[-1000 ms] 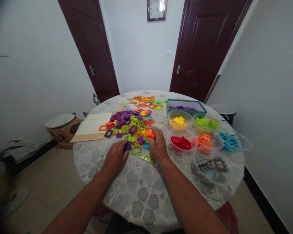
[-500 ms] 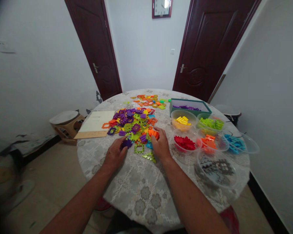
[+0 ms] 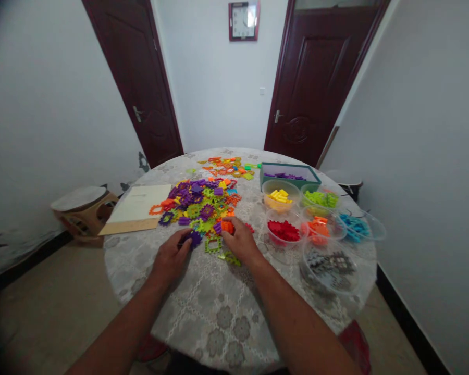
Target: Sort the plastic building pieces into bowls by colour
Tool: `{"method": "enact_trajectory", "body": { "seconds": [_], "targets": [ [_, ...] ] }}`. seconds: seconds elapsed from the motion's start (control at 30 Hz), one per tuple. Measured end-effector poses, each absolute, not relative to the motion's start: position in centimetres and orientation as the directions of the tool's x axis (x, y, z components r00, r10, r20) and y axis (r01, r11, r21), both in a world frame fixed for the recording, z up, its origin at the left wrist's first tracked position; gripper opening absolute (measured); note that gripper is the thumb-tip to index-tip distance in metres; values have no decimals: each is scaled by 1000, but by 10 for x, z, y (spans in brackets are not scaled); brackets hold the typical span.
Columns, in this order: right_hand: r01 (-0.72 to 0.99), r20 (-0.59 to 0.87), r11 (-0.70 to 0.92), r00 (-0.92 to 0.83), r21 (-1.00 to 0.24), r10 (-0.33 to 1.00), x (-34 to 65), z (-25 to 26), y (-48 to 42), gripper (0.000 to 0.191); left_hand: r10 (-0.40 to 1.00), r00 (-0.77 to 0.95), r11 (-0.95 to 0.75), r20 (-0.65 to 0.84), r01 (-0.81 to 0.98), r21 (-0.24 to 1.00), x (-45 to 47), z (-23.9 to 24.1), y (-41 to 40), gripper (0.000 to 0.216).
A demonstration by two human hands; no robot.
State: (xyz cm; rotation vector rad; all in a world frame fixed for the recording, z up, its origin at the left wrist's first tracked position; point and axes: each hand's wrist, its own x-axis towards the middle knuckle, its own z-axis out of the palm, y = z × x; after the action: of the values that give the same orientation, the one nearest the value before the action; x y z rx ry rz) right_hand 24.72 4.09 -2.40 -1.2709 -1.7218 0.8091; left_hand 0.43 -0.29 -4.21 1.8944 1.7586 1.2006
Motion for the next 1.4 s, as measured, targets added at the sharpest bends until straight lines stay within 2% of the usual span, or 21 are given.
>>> {"method": "enact_trajectory", "body": {
  "seconds": [0.17,0.3,0.43,0.53,0.67,0.73,0.83,0.9,0.97,1.03,1.1,1.2,1.27,1.33,1.4],
  "targets": [
    [478,194,357,-357,-803,914,251,16,24,54,930,-68,-209,362,713,669,0,-46,2,40],
    [537,166,397,-426,-745,889,264,41,14,45,935,-59,-204,351,719,664,0,-45,2,41],
    [633,265,379,-271,-675,925,296,63,27,34,939,-47,-207,340,713,670,0,-43,2,40],
    [715,366,328,-108,-617,924,328,79,42,35,930,-30,-243,366,698,674,0,-44,3,39],
    [846,438,236,-3,-477,899,375,89,44,38,919,-27,-271,392,680,681,-2,-47,6,37],
    [925,478,132,59,-357,876,404,87,38,39,918,-25,-277,396,674,685,-1,-47,7,36],
    [981,487,-118,179,-154,855,449,78,29,41,923,-33,-263,382,671,693,2,-44,4,37],
    [965,467,-250,256,-77,846,472,71,27,42,932,-35,-245,360,671,700,4,-41,1,41],
    [951,486,-303,291,-55,824,481,68,24,44,936,-35,-237,349,670,703,5,-39,0,43],
    [965,543,-248,254,-86,800,471,68,21,46,936,-36,-239,351,667,706,6,-38,0,43],
    [984,581,-85,160,-153,798,443,70,15,44,931,-37,-250,363,663,706,6,-38,-1,42],
    [933,518,212,-33,-291,855,382,65,9,36,924,-34,-265,380,661,702,6,-40,-1,40],
    [871,438,349,-180,-346,881,339,53,9,33,925,-40,-259,379,665,701,5,-41,-1,39],
    [847,357,404,-279,-346,891,305,34,13,39,928,-45,-247,371,670,700,5,-41,-1,38],
    [883,257,339,-263,-324,930,282,14,18,44,931,-46,-240,362,669,703,5,-41,-1,37]
  ]
}}
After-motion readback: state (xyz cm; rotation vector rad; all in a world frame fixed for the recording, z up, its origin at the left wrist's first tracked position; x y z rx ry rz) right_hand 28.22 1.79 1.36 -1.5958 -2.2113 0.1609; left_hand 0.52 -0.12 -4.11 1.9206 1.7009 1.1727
